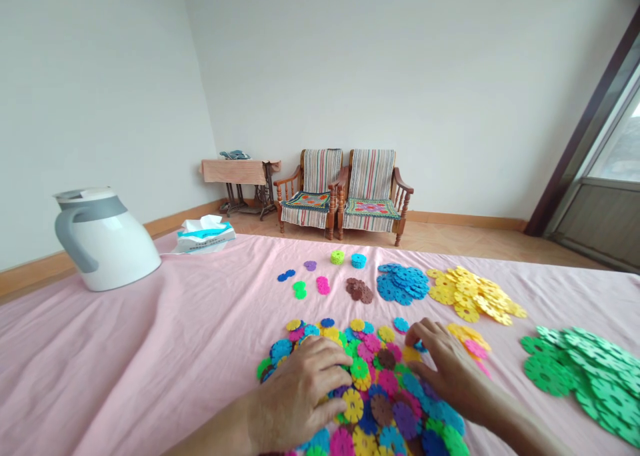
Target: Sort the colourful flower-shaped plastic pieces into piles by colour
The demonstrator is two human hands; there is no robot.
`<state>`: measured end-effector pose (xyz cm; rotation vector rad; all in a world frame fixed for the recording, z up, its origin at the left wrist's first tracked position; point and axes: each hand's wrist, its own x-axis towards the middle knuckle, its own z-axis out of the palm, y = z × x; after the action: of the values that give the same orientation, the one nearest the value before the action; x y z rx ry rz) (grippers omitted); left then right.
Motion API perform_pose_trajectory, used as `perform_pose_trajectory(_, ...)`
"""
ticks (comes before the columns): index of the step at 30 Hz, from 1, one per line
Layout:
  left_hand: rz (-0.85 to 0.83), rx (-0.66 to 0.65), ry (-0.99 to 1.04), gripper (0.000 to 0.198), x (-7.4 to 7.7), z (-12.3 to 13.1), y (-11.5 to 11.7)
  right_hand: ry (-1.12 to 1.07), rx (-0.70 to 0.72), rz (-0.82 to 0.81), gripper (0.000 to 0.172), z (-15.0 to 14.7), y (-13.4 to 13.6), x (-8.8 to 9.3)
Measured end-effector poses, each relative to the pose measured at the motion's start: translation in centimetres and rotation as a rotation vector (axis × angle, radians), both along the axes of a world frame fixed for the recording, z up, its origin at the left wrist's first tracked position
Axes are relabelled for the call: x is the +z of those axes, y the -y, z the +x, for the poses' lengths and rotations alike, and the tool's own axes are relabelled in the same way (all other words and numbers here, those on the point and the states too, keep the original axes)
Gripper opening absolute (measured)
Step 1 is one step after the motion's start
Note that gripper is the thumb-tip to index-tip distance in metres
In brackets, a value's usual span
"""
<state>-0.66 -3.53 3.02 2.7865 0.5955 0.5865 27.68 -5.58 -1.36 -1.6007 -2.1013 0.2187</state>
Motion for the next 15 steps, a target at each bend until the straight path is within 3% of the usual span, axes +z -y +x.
perform_pose_trajectory(9,-0.004,0.001,0.019,0.017,-0.3,0.0,-0.1,-0.178,-0.051,-0.033,0.006,-1.1,-0.3,0.0)
perform_pose_trajectory(12,0.000,-0.001,0.018,0.017,-0.4,0.0,-0.2,-0.250,-0.149,0.010,0.010,0.6,-0.7,0.7)
perform_pose_trajectory(15,0.000,-0.001,0.014,0.017,-0.3,0.0,-0.1,-0.250,-0.274,0.048,0.021,4.1,-0.9,1.4)
